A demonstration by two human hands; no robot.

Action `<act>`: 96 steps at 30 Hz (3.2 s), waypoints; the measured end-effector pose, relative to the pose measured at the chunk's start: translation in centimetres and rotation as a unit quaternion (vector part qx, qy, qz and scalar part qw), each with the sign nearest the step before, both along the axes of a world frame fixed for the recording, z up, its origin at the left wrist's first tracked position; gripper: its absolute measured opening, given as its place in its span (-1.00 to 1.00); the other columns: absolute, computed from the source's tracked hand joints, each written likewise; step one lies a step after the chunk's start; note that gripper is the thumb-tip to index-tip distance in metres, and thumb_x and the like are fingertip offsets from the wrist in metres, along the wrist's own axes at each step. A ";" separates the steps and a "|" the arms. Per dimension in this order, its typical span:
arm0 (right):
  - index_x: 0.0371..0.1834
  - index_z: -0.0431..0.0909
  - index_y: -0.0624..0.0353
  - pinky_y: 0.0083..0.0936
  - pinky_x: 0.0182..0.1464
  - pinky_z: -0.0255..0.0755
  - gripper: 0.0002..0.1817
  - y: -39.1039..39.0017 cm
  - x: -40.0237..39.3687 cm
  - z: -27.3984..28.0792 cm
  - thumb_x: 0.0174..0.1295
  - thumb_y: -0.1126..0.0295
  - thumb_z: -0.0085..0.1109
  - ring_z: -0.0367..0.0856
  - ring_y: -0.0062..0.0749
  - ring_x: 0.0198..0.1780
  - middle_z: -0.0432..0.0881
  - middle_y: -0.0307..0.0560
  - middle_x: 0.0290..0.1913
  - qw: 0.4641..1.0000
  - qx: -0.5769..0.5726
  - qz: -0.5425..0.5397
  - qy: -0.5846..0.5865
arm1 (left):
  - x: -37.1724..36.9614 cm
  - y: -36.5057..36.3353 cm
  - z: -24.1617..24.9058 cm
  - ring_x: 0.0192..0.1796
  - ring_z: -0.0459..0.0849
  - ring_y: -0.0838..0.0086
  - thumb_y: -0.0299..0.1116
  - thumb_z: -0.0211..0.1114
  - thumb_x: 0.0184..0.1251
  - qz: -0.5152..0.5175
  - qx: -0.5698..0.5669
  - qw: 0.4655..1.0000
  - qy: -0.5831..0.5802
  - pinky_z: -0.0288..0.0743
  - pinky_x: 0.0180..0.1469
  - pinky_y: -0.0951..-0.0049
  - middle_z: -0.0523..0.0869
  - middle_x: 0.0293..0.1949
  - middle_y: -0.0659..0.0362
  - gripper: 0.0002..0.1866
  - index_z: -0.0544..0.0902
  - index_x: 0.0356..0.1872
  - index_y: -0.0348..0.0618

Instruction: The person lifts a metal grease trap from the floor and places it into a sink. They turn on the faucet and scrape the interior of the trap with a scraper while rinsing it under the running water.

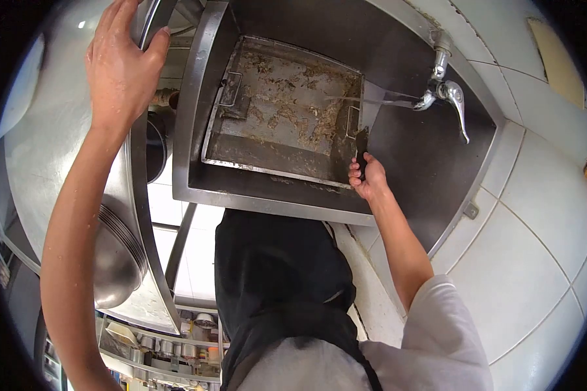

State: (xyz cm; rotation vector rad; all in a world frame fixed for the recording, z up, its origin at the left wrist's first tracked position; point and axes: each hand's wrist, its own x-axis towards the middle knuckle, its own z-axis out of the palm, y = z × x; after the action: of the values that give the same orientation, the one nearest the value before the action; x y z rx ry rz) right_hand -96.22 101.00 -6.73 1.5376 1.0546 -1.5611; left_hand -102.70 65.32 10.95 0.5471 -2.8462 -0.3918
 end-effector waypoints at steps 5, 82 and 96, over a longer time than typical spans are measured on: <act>-0.51 0.20 0.13 -0.68 -0.78 -0.06 -0.73 -1.2 -0.9 -2.8 0.24 0.21 -0.35 0.11 -0.63 -0.74 0.22 -0.29 -0.69 0.990 0.063 0.121 0.024 | 0.1 -0.2 0.0 0.22 0.13 0.17 -0.59 0.10 -0.14 -0.009 -0.004 1.000 0.000 -0.02 0.25 0.28 0.23 0.14 0.01 -0.50 0.33 -0.02 -0.16; -0.40 0.28 0.17 -0.83 -0.83 -0.05 -0.73 6.6 -11.3 -7.4 0.25 0.30 -0.46 0.14 -0.77 -0.77 0.30 -0.36 -0.69 0.985 -0.091 0.142 -0.045 | 0.1 -4.3 -3.8 0.14 0.31 0.28 -0.35 0.13 0.04 -0.114 -0.016 0.992 0.058 0.21 0.14 0.27 0.33 0.11 0.17 -0.56 0.38 0.03 0.11; -0.50 0.25 0.14 -0.81 -0.82 -0.02 -0.70 5.6 -11.9 -9.3 0.25 0.28 -0.48 0.18 -0.71 -0.75 0.33 -0.30 -0.67 0.985 -0.126 0.117 -0.031 | 0.2 -4.1 -4.0 0.16 0.29 0.28 -0.30 0.12 0.05 -0.111 -0.012 0.992 0.052 0.18 0.17 0.28 0.32 0.12 0.17 -0.56 0.37 0.05 0.11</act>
State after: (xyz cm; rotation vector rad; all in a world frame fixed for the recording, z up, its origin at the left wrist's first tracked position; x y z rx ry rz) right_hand -108.10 106.65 -16.07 1.2358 0.9265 -1.4150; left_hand -102.53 61.18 6.95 0.1975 -2.8128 -0.4104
